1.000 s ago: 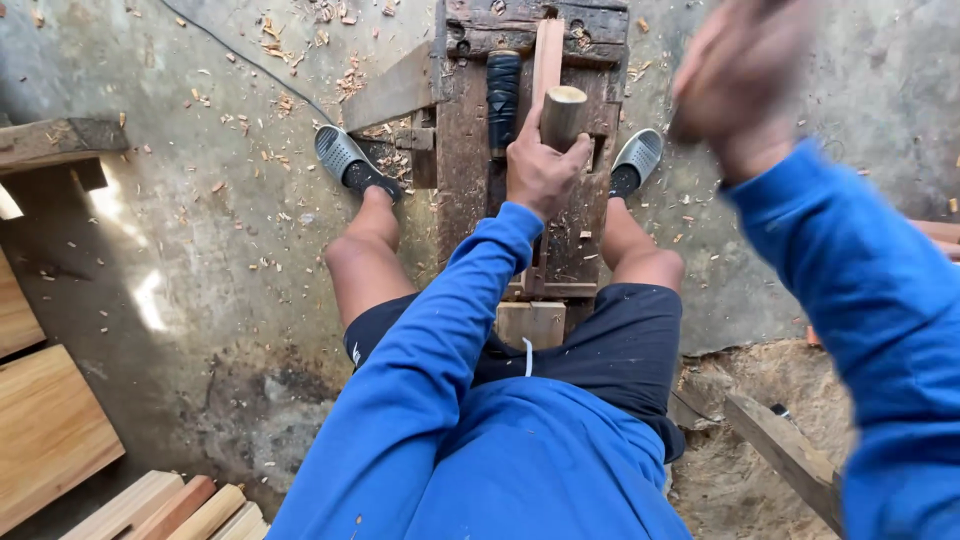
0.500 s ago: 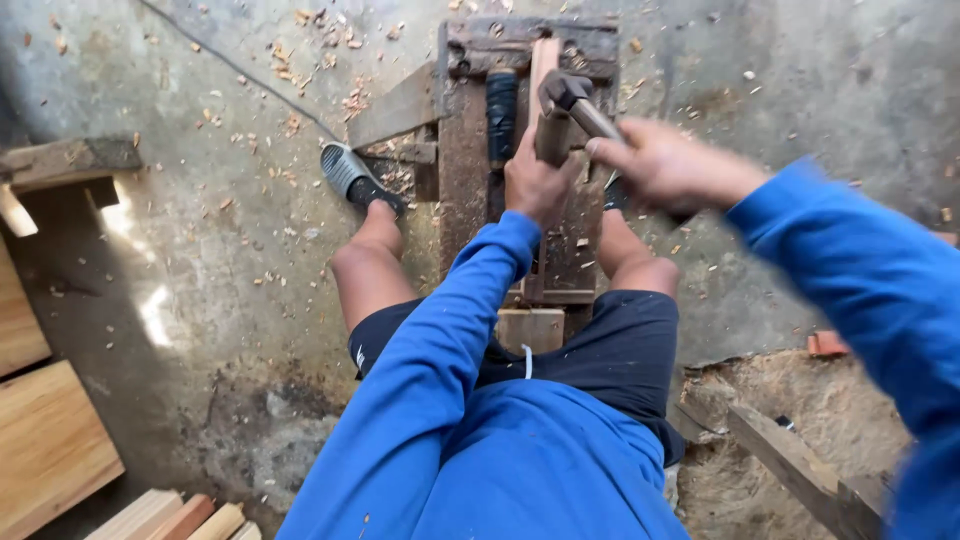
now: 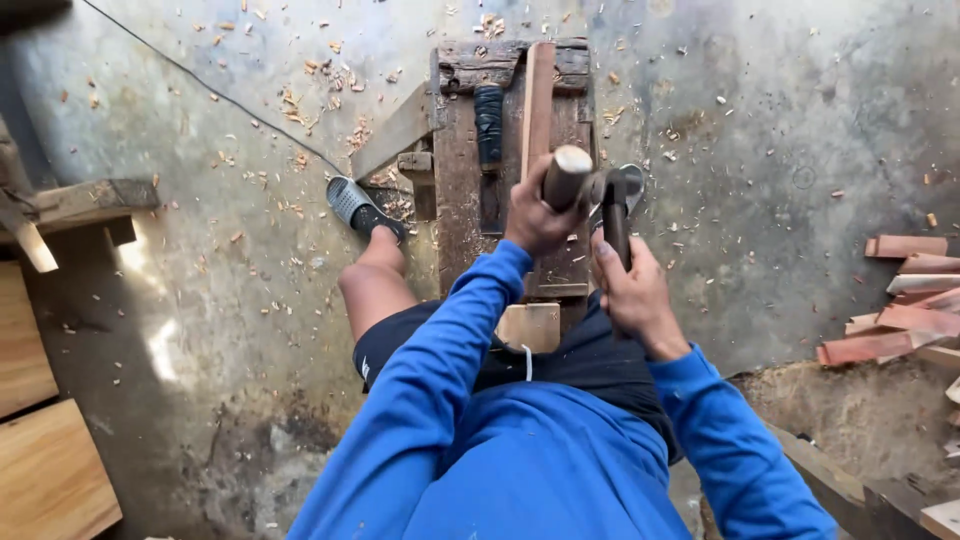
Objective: The recorder uses a hammer and a chisel-like tool to carve out a joint in a wooden beam held in a workshop jig.
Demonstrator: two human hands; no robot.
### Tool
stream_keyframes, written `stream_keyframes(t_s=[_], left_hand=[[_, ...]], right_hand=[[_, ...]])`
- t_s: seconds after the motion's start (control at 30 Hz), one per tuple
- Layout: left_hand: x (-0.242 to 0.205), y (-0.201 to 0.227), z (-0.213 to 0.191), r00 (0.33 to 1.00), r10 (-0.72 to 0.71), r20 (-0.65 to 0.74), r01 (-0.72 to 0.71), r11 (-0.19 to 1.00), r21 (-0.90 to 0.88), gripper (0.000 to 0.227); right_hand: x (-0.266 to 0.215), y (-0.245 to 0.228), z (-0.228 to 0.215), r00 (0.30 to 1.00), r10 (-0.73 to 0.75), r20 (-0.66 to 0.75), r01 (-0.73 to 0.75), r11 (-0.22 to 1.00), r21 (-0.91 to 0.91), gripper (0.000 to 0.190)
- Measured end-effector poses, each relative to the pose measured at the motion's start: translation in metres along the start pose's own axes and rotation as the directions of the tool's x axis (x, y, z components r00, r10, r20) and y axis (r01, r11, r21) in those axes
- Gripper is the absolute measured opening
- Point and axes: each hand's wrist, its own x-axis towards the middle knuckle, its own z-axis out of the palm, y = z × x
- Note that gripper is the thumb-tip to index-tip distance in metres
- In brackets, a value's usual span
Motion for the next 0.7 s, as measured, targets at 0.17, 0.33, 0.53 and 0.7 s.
stream_keyframes(t_s=[0.17,0.33,0.53,0.7], left_hand=[[0.024,-0.064,0.002,0.969,-0.223,-0.104,0.232,0.969,0.084,0.053],[0.051,-0.057,0.001,0.896,-0.418,-0.147,0.425,0.905,0.016,0.055],[0.033,-0.047,-0.002,0.892,-0.443,-0.093,0.449,0.891,0.067,0.050],[-0.028,-0.003,0.000,0.966,0.237,0.101,-0.237,0.971,-0.012,0.050]], right_hand=[[-0.011,-0.007,0.007,0.982,-0.177,-0.062,0.156,0.956,-0.249,0.035],[-0.042,0.028,0.022,0.995,0.045,0.087,0.010,0.838,-0.546,0.049],[-0.057,0.032,0.047,0.959,0.169,0.226,0.073,0.624,-0.778,0.048],[-0.046,0.047,0.049,0.967,0.158,0.202,0.067,0.602,-0.795,0.051]])
